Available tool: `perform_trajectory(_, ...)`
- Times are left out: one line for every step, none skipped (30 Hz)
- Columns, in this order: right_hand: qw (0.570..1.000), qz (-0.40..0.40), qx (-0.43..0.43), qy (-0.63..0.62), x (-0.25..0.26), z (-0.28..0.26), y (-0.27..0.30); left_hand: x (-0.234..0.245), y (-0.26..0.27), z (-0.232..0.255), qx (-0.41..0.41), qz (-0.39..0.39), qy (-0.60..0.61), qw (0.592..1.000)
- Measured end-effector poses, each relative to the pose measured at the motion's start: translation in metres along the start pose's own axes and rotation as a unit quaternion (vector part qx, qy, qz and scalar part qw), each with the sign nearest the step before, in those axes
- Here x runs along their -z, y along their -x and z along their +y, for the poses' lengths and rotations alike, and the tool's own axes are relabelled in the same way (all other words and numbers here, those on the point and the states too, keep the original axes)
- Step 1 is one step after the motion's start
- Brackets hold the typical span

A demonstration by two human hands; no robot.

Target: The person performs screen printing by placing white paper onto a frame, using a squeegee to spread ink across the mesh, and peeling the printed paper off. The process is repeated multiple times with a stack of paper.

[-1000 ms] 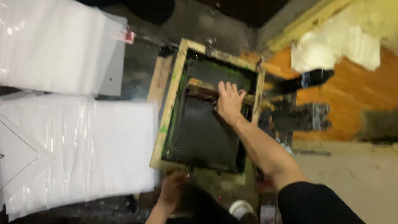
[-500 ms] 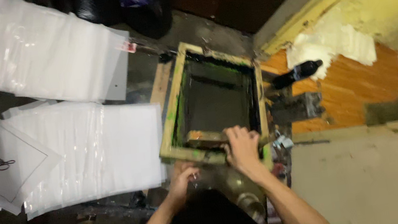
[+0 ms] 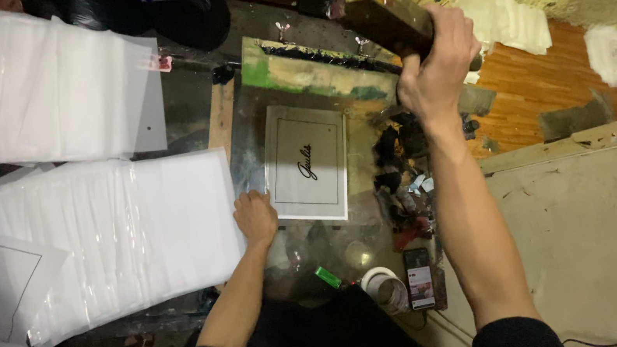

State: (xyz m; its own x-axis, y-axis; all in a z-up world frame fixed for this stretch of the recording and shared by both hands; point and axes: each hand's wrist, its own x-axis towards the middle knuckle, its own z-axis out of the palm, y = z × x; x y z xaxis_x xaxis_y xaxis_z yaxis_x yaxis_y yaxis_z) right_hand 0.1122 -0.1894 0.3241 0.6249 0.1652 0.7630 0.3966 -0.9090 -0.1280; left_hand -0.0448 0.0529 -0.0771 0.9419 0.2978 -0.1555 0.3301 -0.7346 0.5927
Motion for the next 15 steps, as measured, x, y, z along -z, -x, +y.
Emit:
perform_trajectory(1.000, -0.010, 0.005, -0.009, 0.006, -0.008, -0.010, -0.004, 0.004, -0.003, 0.018, 0.006, 0.002, 1.000)
perform_trajectory(1.000, -0.012, 0.006, -0.011, 0.008, -0.005, -0.015, 0.005, 0.008, -0.002, 0.020, 0.007, 0.002, 1.000)
perform_trajectory(1.000, -0.017, 0.012, -0.007, 0.009, -0.004, -0.020, 0.015, 0.010, -0.003, 0.016, -0.010, 0.008, 1.000)
perform_trajectory(1.000, -0.022, 0.019, -0.003, 0.009, -0.003, -0.026, 0.025, 0.013, -0.004, 0.012, -0.026, 0.014, 1.000)
perform_trajectory(0.999, -0.024, 0.020, -0.008, 0.010, -0.003, -0.028, 0.015, 0.020, -0.003, 0.017, -0.024, 0.013, 0.999)
perform_trajectory(0.999, -0.027, 0.016, -0.013, 0.011, -0.004, -0.031, 0.004, 0.028, -0.002, 0.011, 0.007, 0.017, 1.000)
perform_trajectory(0.999, -0.025, 0.013, -0.016, 0.011, -0.004, -0.037, -0.005, 0.028, 0.001, 0.001, 0.042, 0.020, 0.999)
perform_trajectory(0.999, -0.022, 0.014, -0.020, 0.009, -0.001, -0.038, -0.011, 0.028, -0.002, 0.002, 0.046, 0.019, 0.999)
perform_trajectory(1.000, -0.026, 0.011, -0.013, 0.008, 0.002, -0.037, -0.020, 0.030, -0.004, 0.024, 0.049, 0.020, 0.998)
perform_trajectory(0.999, -0.030, 0.009, -0.006, 0.006, 0.006, -0.037, -0.028, 0.030, -0.006, 0.045, 0.052, 0.021, 0.997)
perform_trajectory(0.999, -0.032, 0.009, -0.009, 0.006, 0.012, -0.038, -0.003, 0.032, -0.002, 0.049, 0.052, 0.020, 0.997)
perform_trajectory(0.999, -0.030, 0.027, -0.013, 0.006, 0.018, -0.039, 0.022, 0.034, 0.001, 0.092, -0.015, 0.109, 0.990)
perform_trajectory(0.998, -0.026, 0.046, -0.022, 0.000, 0.021, -0.042, 0.049, 0.033, 0.001, 0.136, -0.077, 0.196, 0.968)
perform_trajectory(0.998, -0.027, 0.047, -0.030, 0.004, 0.033, -0.041, 0.046, 0.029, -0.024, 0.142, -0.071, 0.194, 0.968)
perform_trajectory(0.996, -0.025, 0.069, -0.057, -0.002, 0.039, -0.044, 0.046, 0.028, -0.053, 0.159, 0.003, 0.207, 0.965)
